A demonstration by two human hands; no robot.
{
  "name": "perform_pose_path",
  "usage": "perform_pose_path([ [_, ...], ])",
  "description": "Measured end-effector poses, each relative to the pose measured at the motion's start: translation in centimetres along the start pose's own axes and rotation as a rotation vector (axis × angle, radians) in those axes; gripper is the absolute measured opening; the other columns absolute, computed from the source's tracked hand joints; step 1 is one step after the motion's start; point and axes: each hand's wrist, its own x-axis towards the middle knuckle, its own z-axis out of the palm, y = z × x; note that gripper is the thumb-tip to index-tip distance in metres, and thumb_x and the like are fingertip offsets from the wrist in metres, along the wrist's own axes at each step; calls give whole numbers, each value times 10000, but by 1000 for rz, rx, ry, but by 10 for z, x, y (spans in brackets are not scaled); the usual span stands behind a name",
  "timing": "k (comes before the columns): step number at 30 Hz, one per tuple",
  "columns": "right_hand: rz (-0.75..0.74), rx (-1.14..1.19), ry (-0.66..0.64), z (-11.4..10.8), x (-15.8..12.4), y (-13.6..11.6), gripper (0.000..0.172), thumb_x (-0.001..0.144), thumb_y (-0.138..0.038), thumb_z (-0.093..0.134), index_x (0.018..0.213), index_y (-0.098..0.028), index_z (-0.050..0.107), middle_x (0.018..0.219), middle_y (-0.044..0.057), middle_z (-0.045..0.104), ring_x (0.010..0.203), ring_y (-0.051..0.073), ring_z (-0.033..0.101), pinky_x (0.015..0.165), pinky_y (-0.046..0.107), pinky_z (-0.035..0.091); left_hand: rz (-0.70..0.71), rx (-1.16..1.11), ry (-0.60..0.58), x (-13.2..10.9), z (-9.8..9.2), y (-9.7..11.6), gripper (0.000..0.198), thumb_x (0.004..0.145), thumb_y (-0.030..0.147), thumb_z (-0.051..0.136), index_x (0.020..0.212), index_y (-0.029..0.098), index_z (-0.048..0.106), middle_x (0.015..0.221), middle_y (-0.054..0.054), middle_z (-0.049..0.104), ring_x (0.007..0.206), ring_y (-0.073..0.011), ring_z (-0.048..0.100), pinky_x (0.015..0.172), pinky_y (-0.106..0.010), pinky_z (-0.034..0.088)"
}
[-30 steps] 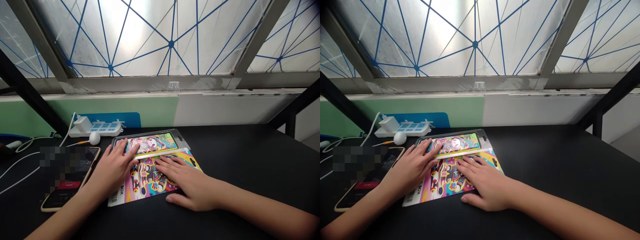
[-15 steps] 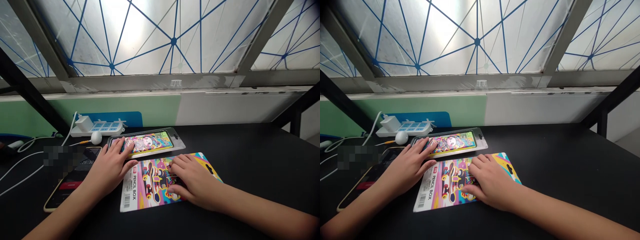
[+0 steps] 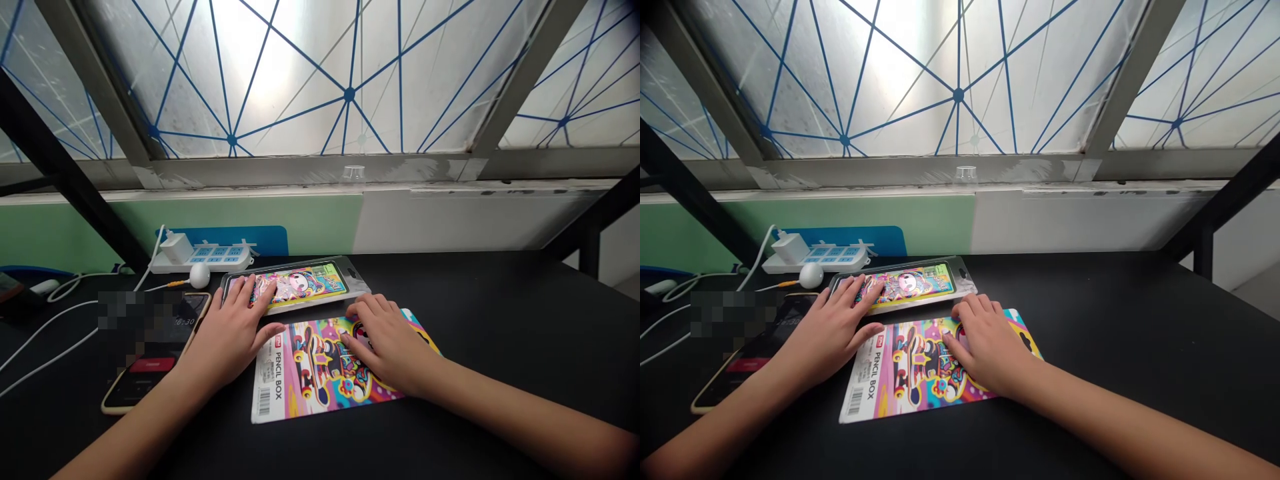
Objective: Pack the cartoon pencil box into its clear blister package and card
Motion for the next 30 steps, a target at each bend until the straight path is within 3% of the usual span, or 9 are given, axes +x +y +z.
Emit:
perform_pose_path([
  [9,-21,69,-4,-2,-1,-1,171,974,-382,573,1006,-217,542,1068,105,618,986,296,548,829,447,441,81,-92,12,6,-5,-5,543,1073,461,306,1519,206,481,1599,-170,425,1479,-357,388,1135,-566,373],
  [17,-93,148,-22,-5,-4,-3,147,956,-343,591,945,-221,508,977,80,619,879,248,547,775,401,461,42,-259,20,9,-5,-8,484,1083,406,279,1415,246,594,1557,-130,498,1469,-324,417,1140,-593,366],
  [24,-107,238,-32,-17,-9,-12,135,969,-350,545,972,-218,515,908,54,619,791,209,553,694,342,440,40,-275,12,11,-8,-5,472,1085,422,271,1300,231,646,1547,-138,508,1471,-323,414,1139,-608,361],
  [27,-71,254,23,-30,1,2,276,1008,-439,474,832,-232,517,826,31,589,756,198,542,669,328,411,67,-296,9,11,-11,-5,486,1083,418,269,1229,190,673,1513,-170,539,1447,-343,444,1128,-583,385],
  [30,109,303,-28,-42,15,41,515,993,-604,424,632,-237,404,678,-3,511,636,172,490,590,311,362,95,-379,56,11,-18,-3,497,1079,428,286,1044,188,721,1374,-151,651,1309,-327,575,1068,-494,460],
])
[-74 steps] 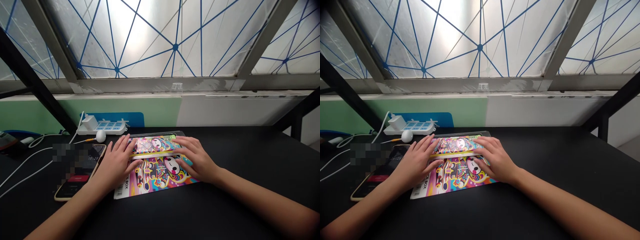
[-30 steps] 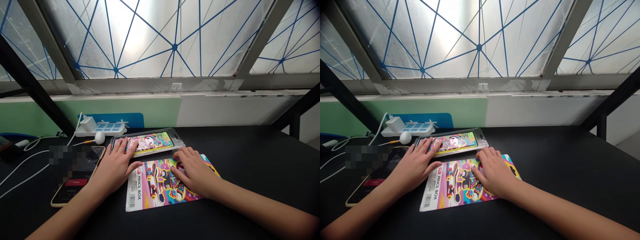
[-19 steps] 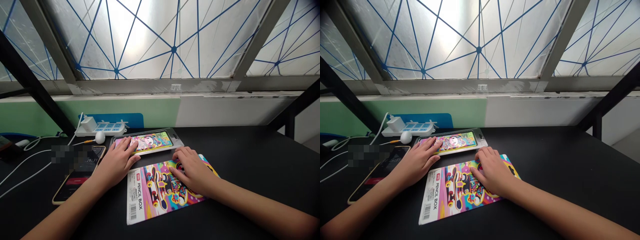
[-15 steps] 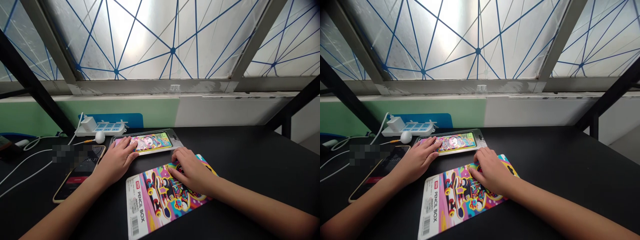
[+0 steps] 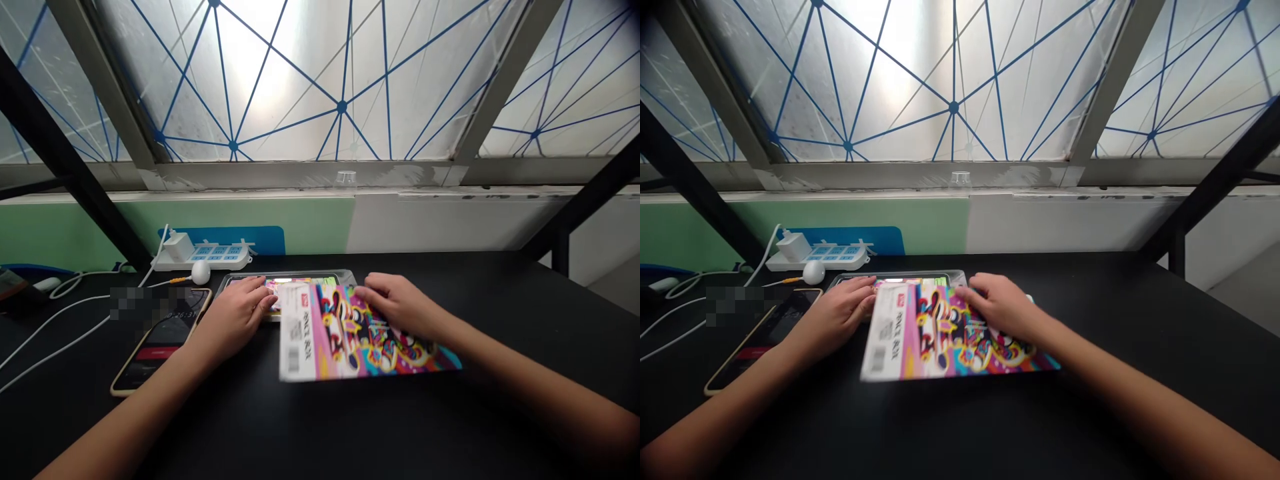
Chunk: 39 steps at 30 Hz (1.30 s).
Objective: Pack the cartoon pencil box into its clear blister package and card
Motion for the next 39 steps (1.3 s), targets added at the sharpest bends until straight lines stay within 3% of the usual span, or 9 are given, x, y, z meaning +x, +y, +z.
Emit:
perform_pose_path([
  [3,233,54,-218,-19,13,42,587,919,-725,453,598,-235,462,596,-16,490,552,160,445,536,313,319,7,-108,39,-1,-7,8,466,1074,429,337,917,207,715,1162,-102,721,1111,-264,658,949,-389,521],
  [5,295,68,-325,-27,16,62,581,878,-746,512,613,-229,533,601,-7,531,552,162,465,534,314,324,14,-130,30,-3,-8,14,412,1068,411,368,952,209,708,1095,-90,709,1040,-247,657,910,-375,525],
  [7,299,80,-343,-29,16,69,543,863,-738,547,681,-229,598,654,5,597,581,171,511,543,310,351,41,-94,16,-4,-6,17,346,1051,409,414,1053,207,694,1112,-98,680,1039,-259,634,926,-405,516],
  [12,267,83,-247,-15,10,40,510,911,-713,494,979,-237,663,919,53,721,765,213,625,645,318,437,58,26,14,-10,8,18,383,1035,449,440,1273,207,618,1357,-151,563,1257,-336,524,1061,-535,434],
  [17,198,15,-244,-4,7,17,528,929,-720,447,982,-237,655,880,46,713,752,216,611,631,318,405,3,53,-5,-11,13,18,427,1037,491,415,1288,207,611,1467,-167,503,1342,-359,478,1102,-571,390],
  [23,229,33,-431,-24,11,36,529,871,-737,519,922,-232,670,855,37,697,754,213,598,618,306,397,-4,47,-4,-11,13,17,439,1029,508,427,1284,209,622,1449,-149,543,1321,-361,496,1096,-563,396],
  [30,198,101,-557,-38,14,60,527,853,-743,529,848,-234,661,830,24,665,740,205,565,624,301,384,8,42,-15,-11,13,15,450,1030,509,417,1293,208,624,1453,-154,539,1325,-369,492,1092,-576,399],
  [34,196,96,-556,-38,14,62,522,865,-741,518,844,-239,659,823,19,665,735,205,566,618,299,378,10,44,-16,-12,13,15,452,1032,510,411,1298,211,622,1461,-155,536,1329,-367,492,1091,-578,401],
  [39,211,33,-403,-29,14,58,487,879,-706,527,815,-234,626,781,17,647,704,198,542,607,308,369,14,74,-10,-12,13,17,453,1033,512,407,1283,204,624,1468,-160,533,1317,-369,499,1079,-582,404],
])
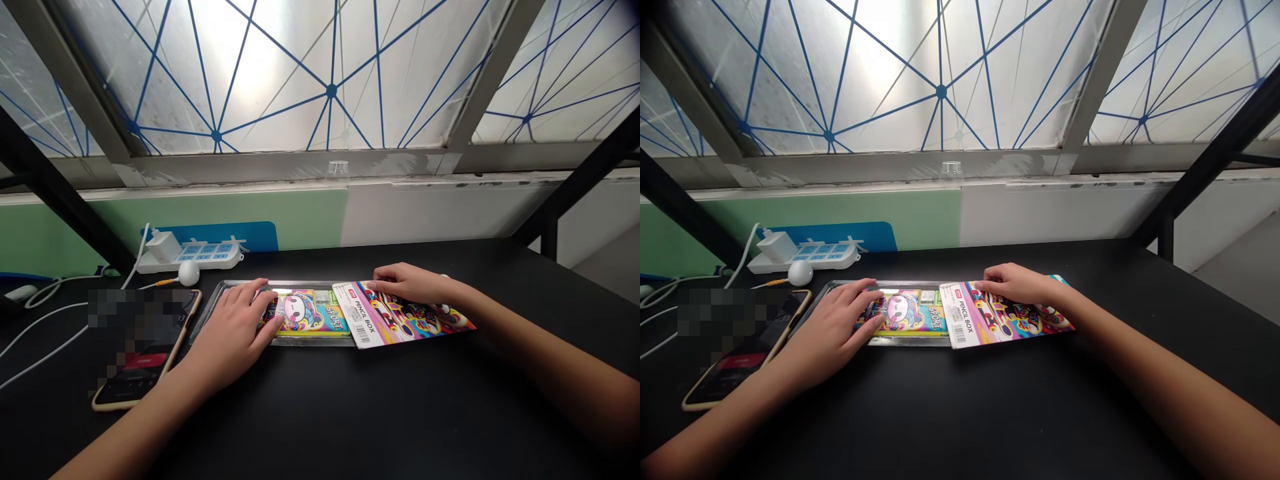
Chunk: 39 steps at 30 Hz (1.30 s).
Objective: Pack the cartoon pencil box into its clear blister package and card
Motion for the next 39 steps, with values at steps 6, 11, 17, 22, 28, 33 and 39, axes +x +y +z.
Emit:
perform_pose_path([
  [6,-44,67,156,25,4,-20,418,934,-636,510,860,-238,613,819,9,657,736,193,554,643,310,389,16,41,7,1,-1,3,441,1042,494,388,1261,193,625,1467,-169,534,1320,-362,504,1071,-573,407],
  [11,-9,82,114,26,5,-22,427,916,-642,534,790,-238,590,749,-7,608,672,175,503,588,303,350,12,32,4,1,-1,3,441,1043,486,393,1286,191,614,1471,-167,529,1327,-360,497,1084,-574,395],
  [17,7,45,49,6,3,-6,469,886,-683,549,776,-233,623,754,15,624,666,176,512,590,303,353,4,2,-4,0,-2,2,450,1040,495,389,1290,195,613,1467,-163,535,1328,-361,496,1089,-577,388],
  [22,45,27,42,-8,-1,0,512,847,-731,574,807,-229,665,769,24,647,667,181,528,573,301,342,0,-19,-9,1,-2,2,461,1031,516,397,1293,204,611,1466,-163,539,1332,-367,495,1090,-575,383],
  [28,76,48,94,-4,-1,-4,507,836,-729,592,800,-228,661,754,21,649,623,168,522,553,303,348,8,0,1,1,-1,4,457,1041,505,378,1272,191,616,1452,-171,552,1313,-370,507,1065,-579,394],
  [33,65,70,144,13,0,-20,474,862,-692,579,781,-228,632,741,14,637,626,167,520,560,306,360,-7,-10,-16,2,-4,13,468,1042,506,376,1272,185,627,1461,-179,554,1330,-374,505,1068,-600,391],
  [39,63,110,138,25,0,-35,507,893,-707,509,917,-231,682,824,45,686,712,203,585,609,315,395,-22,-244,-146,-3,-16,28,540,1039,562,373,1420,239,579,1591,-126,449,1474,-367,370,1168,-663,288],
])
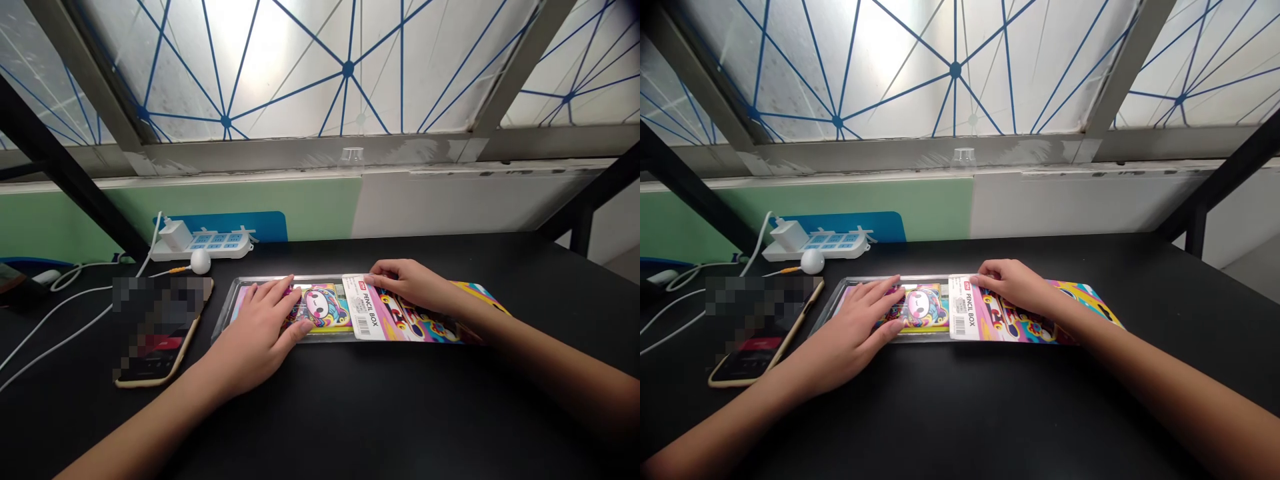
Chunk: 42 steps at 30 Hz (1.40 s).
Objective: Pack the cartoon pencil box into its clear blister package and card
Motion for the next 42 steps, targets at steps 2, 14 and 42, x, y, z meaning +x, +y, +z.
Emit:
perform_pose_path([
  [2,-16,-6,10,1,0,0,500,889,-703,517,935,-235,688,846,52,696,757,220,600,634,320,409,-5,-122,-18,-2,-4,3,523,1045,554,366,1439,280,573,1598,-92,445,1492,-354,351,1183,-658,276],
  [14,4,14,-102,-16,2,8,529,802,-761,595,772,-236,654,727,17,614,630,171,501,555,310,349,-148,-723,456,1,-17,-16,449,1038,548,393,1059,253,732,1443,-57,600,1379,-314,500,1171,-506,379],
  [42,-224,-349,-175,8,51,-70,598,906,-596,564,1374,-224,576,1378,164,590,1252,361,552,998,474,469,-251,-1286,631,10,-2,-29,497,1030,603,366,1122,206,650,1412,-114,642,1445,-249,462,1248,-491,226],
])
